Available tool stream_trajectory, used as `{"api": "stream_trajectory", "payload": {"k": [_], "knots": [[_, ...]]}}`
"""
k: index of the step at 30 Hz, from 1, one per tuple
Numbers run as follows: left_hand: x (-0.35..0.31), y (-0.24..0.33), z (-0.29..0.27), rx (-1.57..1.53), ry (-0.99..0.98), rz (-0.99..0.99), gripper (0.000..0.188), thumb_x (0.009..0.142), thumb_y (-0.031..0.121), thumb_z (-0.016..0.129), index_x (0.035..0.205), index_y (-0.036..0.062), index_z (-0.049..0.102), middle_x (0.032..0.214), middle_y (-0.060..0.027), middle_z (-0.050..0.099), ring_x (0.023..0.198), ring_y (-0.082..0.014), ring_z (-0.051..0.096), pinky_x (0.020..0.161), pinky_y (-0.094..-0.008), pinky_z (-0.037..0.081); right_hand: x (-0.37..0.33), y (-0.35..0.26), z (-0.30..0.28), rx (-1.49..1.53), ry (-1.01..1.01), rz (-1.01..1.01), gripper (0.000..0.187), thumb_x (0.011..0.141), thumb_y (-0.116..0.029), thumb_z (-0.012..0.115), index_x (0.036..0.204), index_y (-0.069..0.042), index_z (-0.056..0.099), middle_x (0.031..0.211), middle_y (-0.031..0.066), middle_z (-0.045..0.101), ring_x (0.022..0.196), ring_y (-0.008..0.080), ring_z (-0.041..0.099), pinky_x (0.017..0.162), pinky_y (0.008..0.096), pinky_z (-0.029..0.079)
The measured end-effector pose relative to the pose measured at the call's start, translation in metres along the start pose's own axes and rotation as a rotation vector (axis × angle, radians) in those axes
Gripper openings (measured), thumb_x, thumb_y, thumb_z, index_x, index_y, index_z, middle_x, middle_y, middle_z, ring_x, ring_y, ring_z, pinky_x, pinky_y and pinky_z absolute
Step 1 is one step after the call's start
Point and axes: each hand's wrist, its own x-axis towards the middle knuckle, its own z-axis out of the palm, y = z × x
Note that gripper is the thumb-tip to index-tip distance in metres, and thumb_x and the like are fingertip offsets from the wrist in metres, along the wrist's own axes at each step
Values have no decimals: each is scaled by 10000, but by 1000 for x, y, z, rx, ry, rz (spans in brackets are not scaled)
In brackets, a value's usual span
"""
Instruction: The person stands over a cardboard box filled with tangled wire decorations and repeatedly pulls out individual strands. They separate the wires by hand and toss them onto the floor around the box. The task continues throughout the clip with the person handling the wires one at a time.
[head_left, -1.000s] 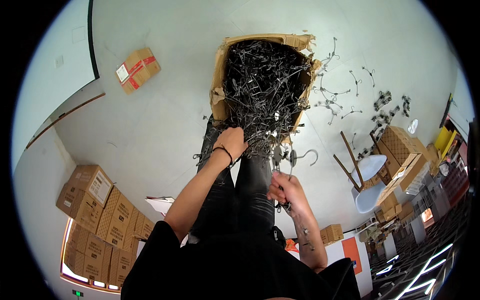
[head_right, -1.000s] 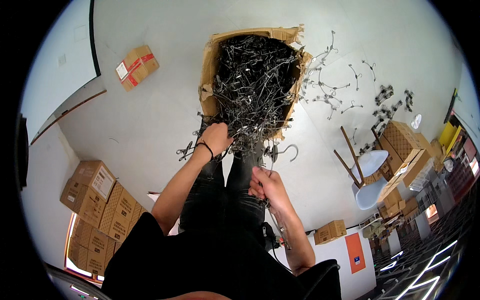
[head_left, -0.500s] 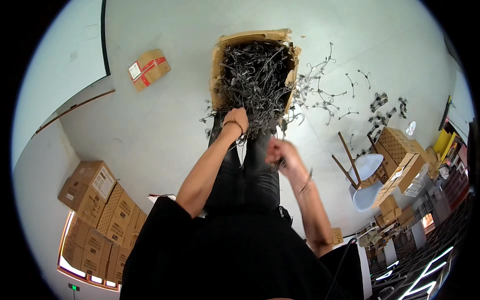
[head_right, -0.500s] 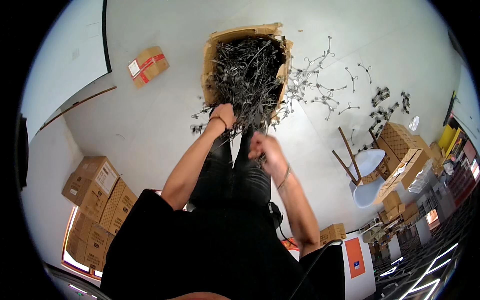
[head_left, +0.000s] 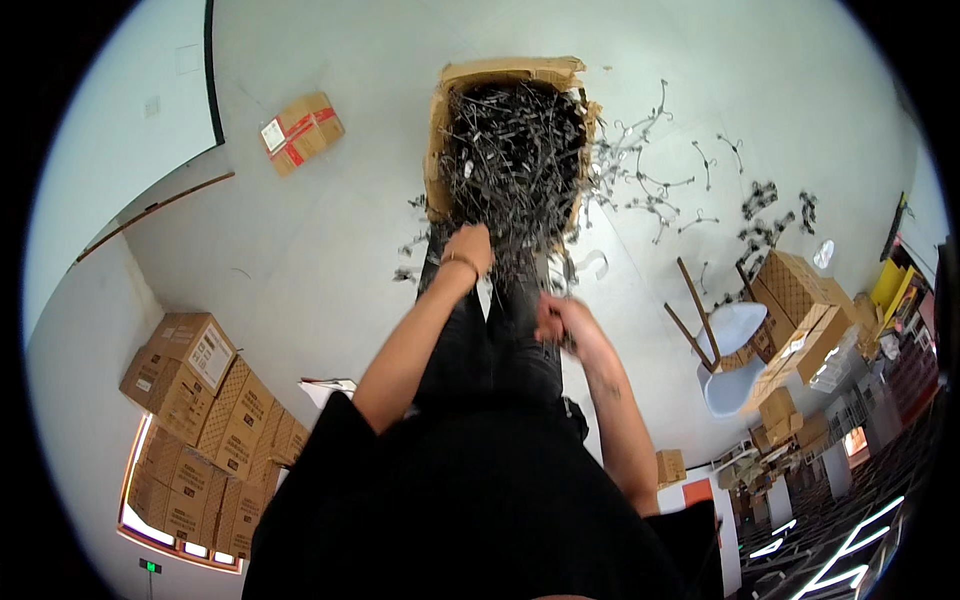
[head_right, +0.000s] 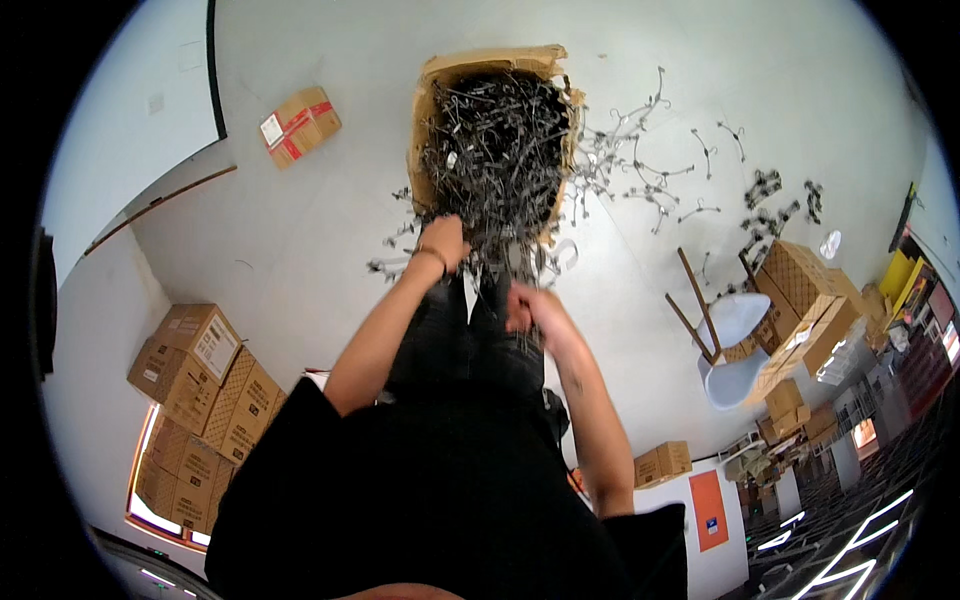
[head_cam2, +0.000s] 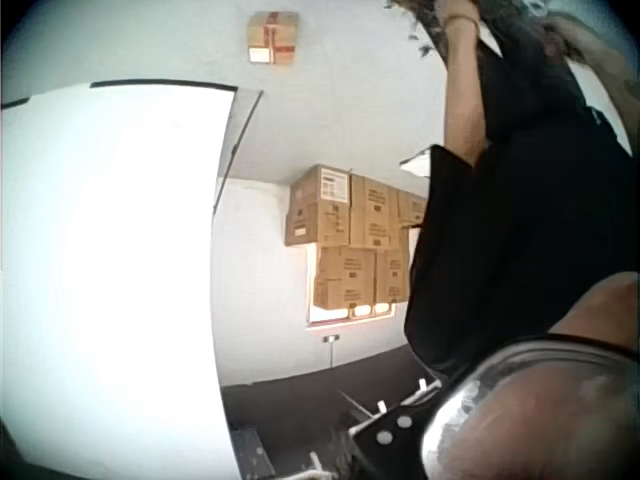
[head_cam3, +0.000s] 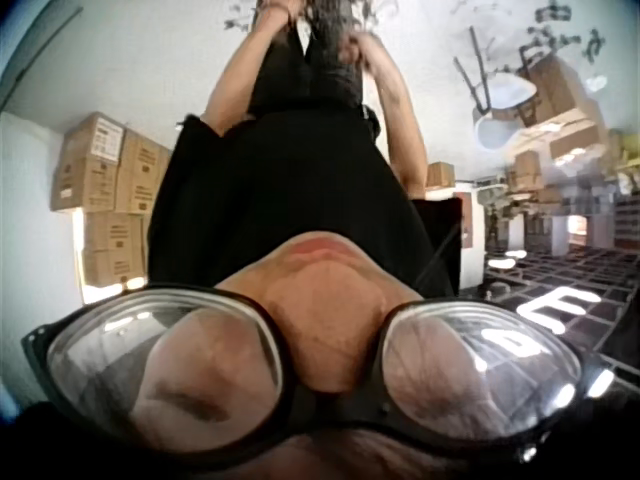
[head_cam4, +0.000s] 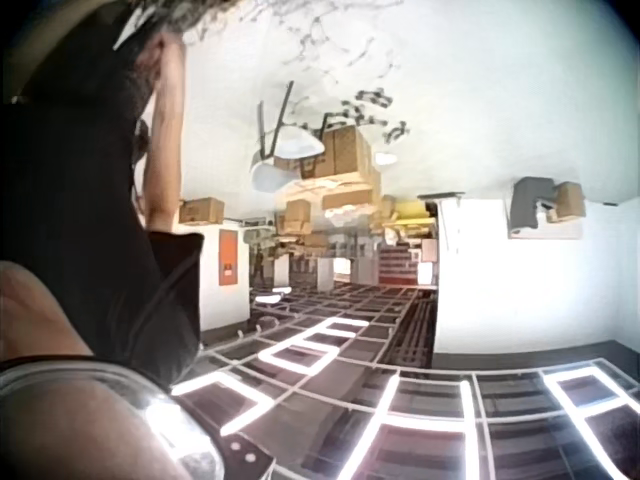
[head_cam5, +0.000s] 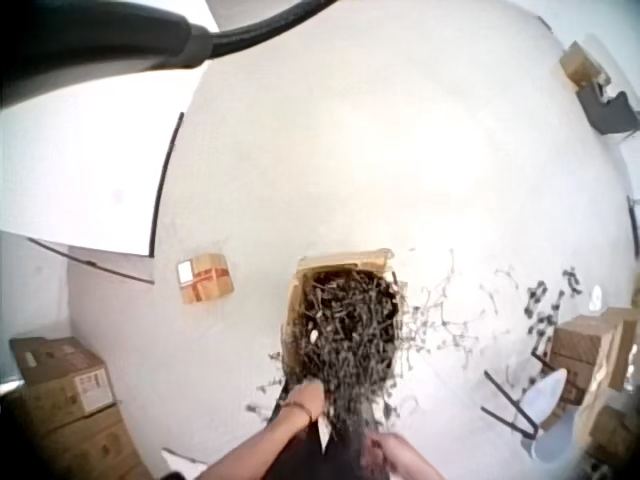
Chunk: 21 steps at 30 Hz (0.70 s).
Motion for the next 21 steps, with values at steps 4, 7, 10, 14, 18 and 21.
{"api": "stream_trajectory", "payload": {"k": [4, 7, 10, 14, 18, 21], "knots": [[65, -26, 15, 87, -106, -15, 216, 930, 78, 582, 1037, -67, 703, 1081, -286, 693, 970, -405, 700, 830, -480, 592, 32, -28, -10, 12, -126, -16, 301, 1029, -276, 534, 792, -89, 528, 562, -41, 452, 490, 125, 460, 555, 323, 483], [28, -10, -4, 131, -83, 71, 231, 879, 132, 659, 986, -70, 696, 1030, -289, 697, 982, -410, 693, 853, -467, 577, -22, -17, -1, 62, -54, -10, 315, 1027, -260, 541, 760, -95, 522, 525, -29, 423, 449, 123, 404, 587, 319, 480], [5, -10, 5, 18, 14, 66, 271, 835, 162, 717, 957, -79, 687, 1014, -309, 691, 991, -436, 679, 881, -485, 557, -1, -2, -33, 36, -155, 6, 350, 1033, -271, 528, 726, -104, 517, 509, -19, 417, 442, 131, 389, 597, 318, 477], [76, -16, 29, 24, 4, -50, 260, 865, 137, 647, 987, -88, 692, 1038, -320, 684, 993, -443, 677, 859, -488, 563, 109, -37, -16, 68, -219, -15, 306, 1033, -236, 521, 758, -102, 528, 557, -32, 451, 469, 122, 390, 582, 318, 471], [74, -42, 54, 100, 72, 57, 218, 887, 113, 645, 964, -82, 704, 1030, -292, 698, 994, -415, 688, 840, -471, 578, 31, -21, -35, 167, -305, -52, 273, 1032, -229, 514, 793, -95, 509, 577, -68, 410, 483, 76, 392, 611, 300, 509], [75, -86, 54, 130, 27, 225, 214, 816, 161, 677, 856, -47, 707, 927, -274, 702, 927, -431, 683, 826, -497, 561, 19, 33, -20, 98, -95, -21, 341, 1038, -266, 507, 740, -100, 504, 559, -37, 406, 466, 97, 402, 595, 317, 534]]}}
